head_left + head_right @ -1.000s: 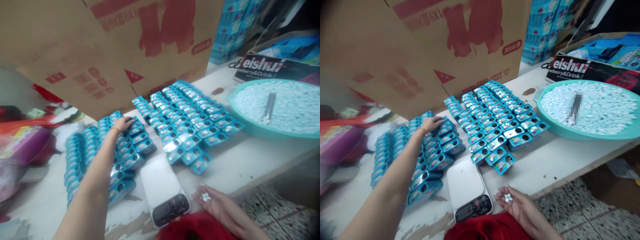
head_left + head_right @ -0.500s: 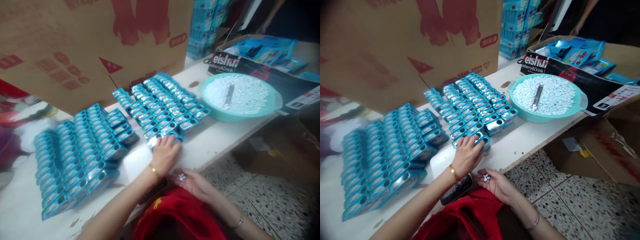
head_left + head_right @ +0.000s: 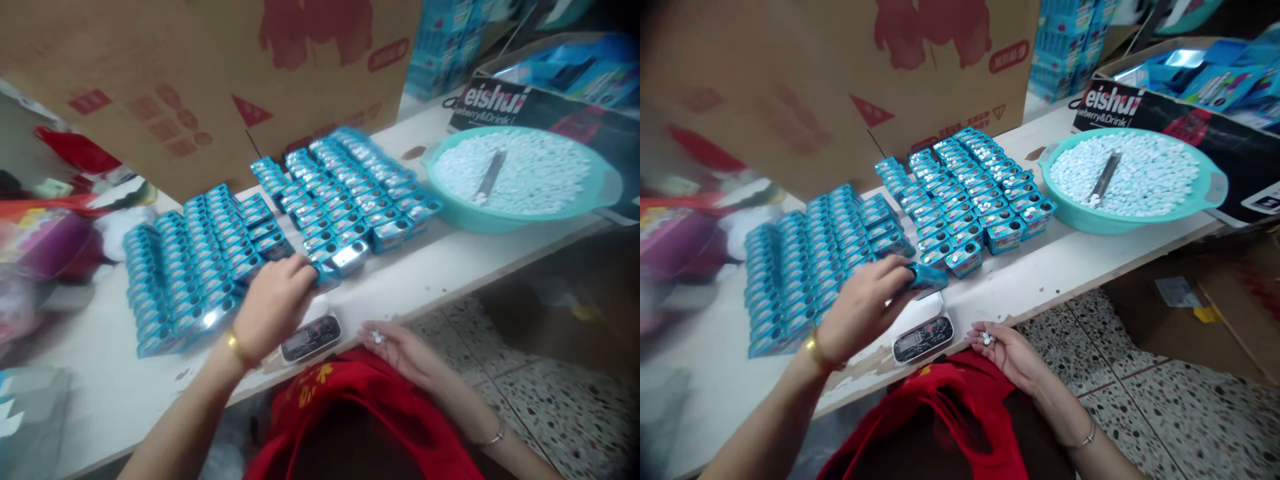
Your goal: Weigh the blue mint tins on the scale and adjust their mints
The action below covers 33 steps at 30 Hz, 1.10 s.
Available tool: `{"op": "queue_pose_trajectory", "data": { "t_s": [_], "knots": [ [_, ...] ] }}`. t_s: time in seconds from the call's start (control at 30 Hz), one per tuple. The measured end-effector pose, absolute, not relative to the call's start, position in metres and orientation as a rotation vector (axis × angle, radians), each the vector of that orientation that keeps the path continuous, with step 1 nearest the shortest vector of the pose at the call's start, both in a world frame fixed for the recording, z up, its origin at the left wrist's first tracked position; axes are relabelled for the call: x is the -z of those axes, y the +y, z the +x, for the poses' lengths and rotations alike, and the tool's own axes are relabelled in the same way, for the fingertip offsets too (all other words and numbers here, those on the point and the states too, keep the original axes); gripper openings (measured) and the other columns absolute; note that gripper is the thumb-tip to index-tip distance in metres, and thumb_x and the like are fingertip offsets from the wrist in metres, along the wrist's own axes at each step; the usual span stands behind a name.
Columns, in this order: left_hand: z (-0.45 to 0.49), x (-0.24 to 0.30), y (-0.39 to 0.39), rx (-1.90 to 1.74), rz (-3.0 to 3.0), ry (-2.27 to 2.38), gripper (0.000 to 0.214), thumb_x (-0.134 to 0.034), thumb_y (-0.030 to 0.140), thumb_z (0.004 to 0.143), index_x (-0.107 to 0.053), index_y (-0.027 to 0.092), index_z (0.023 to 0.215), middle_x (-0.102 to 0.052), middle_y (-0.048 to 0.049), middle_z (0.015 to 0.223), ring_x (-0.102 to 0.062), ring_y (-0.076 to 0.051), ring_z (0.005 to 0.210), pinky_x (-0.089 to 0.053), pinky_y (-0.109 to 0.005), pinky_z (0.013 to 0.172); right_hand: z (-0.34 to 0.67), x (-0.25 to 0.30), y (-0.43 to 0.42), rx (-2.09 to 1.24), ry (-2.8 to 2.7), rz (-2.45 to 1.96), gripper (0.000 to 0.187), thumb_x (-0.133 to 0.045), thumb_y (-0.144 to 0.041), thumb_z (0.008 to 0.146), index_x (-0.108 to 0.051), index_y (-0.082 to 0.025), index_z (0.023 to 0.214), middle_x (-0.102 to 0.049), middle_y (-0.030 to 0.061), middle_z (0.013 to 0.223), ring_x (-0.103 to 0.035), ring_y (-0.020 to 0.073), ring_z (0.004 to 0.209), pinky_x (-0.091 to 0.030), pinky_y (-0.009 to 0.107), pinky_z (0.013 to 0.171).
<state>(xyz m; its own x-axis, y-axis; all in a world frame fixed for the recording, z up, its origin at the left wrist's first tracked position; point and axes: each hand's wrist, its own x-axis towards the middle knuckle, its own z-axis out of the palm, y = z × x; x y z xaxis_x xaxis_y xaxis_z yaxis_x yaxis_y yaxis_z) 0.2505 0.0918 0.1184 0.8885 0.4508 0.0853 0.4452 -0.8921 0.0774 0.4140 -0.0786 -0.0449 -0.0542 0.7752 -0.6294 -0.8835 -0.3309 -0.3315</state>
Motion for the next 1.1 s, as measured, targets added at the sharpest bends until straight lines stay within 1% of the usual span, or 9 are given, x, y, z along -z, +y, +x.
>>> {"op": "queue_pose_trajectory", "data": {
  "t_s": [0.1,0.27,0.37,0.47,0.57,0.63,0.73,0.83,1.1],
  "knots": [
    [0.225,-0.115,0.105,-0.007,2.962,0.863,0.015,-0.054,0.031,0.089,-0.053,0.019,0.096,-0.062,-0.0052,0.089,-0.058,-0.021,0.082,-0.041,-0.033,0.07,0.411,0.039,-0.076,-1.724,0.127,-0.913,0.013,-0.066,-0.017,0.083,-0.068,-0.007,0.092,-0.07,0.0137,0.092,-0.068,0.0174,0.087,-0.056,0.024,0.08],
    [0.213,-0.081,0.113,0.09,2.888,0.995,0.026,-0.057,0.034,0.087,-0.05,0.018,0.105,-0.066,-0.006,0.09,-0.061,-0.023,0.082,-0.043,-0.033,0.07,0.404,0.029,-0.071,-1.748,0.094,-0.902,0.014,-0.064,-0.017,0.085,-0.068,-0.006,0.094,-0.07,0.0132,0.088,-0.068,0.0154,0.079,-0.056,0.022,0.076],
    [0.21,-0.074,0.115,0.046,2.872,0.994,0.033,-0.057,0.036,0.087,-0.049,0.017,0.113,-0.066,-0.0081,0.095,-0.062,-0.024,0.085,-0.044,-0.034,0.073,0.403,0.025,-0.071,-1.749,0.104,-0.894,0.017,-0.063,-0.016,0.086,-0.066,-0.005,0.099,-0.069,0.0155,0.095,-0.068,0.0178,0.089,-0.056,0.025,0.083],
    [0.204,-0.081,0.107,-0.171,2.878,0.949,0.042,-0.058,0.036,0.086,-0.047,0.017,0.121,-0.062,-0.0121,0.11,-0.059,-0.026,0.099,-0.045,-0.037,0.082,0.401,0.021,-0.069,-1.751,0.168,-0.886,0.019,-0.061,-0.016,0.087,-0.064,-0.004,0.102,-0.066,0.0191,0.107,-0.065,0.0215,0.103,-0.053,0.028,0.093],
    [0.206,-0.085,0.081,-0.336,2.818,0.882,0.027,-0.051,0.032,0.09,-0.052,0.017,0.113,-0.061,-0.0101,0.103,-0.057,-0.023,0.095,-0.046,-0.036,0.082,0.396,0.013,-0.064,-1.802,0.243,-0.826,0.021,-0.056,-0.02,0.091,-0.062,-0.005,0.105,-0.063,0.0197,0.115,-0.061,0.0221,0.111,-0.049,0.029,0.098],
    [0.216,-0.077,0.056,-0.254,2.737,0.736,0.02,-0.046,0.028,0.093,-0.054,0.018,0.107,-0.059,-0.007,0.094,-0.057,-0.019,0.086,-0.048,-0.031,0.075,0.39,0.007,-0.059,-1.859,0.257,-0.738,0.025,-0.052,-0.027,0.094,-0.061,-0.008,0.107,-0.064,0.017,0.115,-0.061,0.021,0.112,-0.048,0.03,0.099],
    [0.238,-0.048,0.024,-0.066,2.687,0.599,0.023,-0.044,0.026,0.093,-0.051,0.021,0.115,-0.056,-0.0057,0.095,-0.055,-0.017,0.082,-0.047,-0.028,0.064,0.383,-0.001,-0.055,-1.899,0.267,-0.695,0.029,-0.048,-0.035,0.095,-0.061,-0.012,0.107,-0.067,0.0121,0.108,-0.063,0.0205,0.106,-0.049,0.035,0.097],
    [0.255,-0.02,0.01,0.005,2.708,0.626,0.02,-0.044,0.025,0.093,-0.052,0.02,0.111,-0.054,-0.006,0.096,-0.054,-0.017,0.08,-0.045,-0.027,0.059,0.382,-0.001,-0.057,-1.873,0.285,-0.791,0.032,-0.048,-0.039,0.094,-0.062,-0.015,0.109,-0.068,0.0106,0.106,-0.064,0.0221,0.103,-0.05,0.037,0.093],
    [0.258,-0.009,0.008,0.013,2.653,0.632,0.021,-0.045,0.025,0.092,-0.055,0.018,0.11,-0.055,-0.0076,0.096,-0.056,-0.018,0.079,-0.044,-0.027,0.057,0.387,0.008,-0.062,-1.914,0.268,-0.833,0.042,-0.038,-0.045,0.096,-0.058,-0.018,0.122,-0.069,0.0089,0.104,-0.065,0.0232,0.1,-0.05,0.039,0.092]
  ]
}}
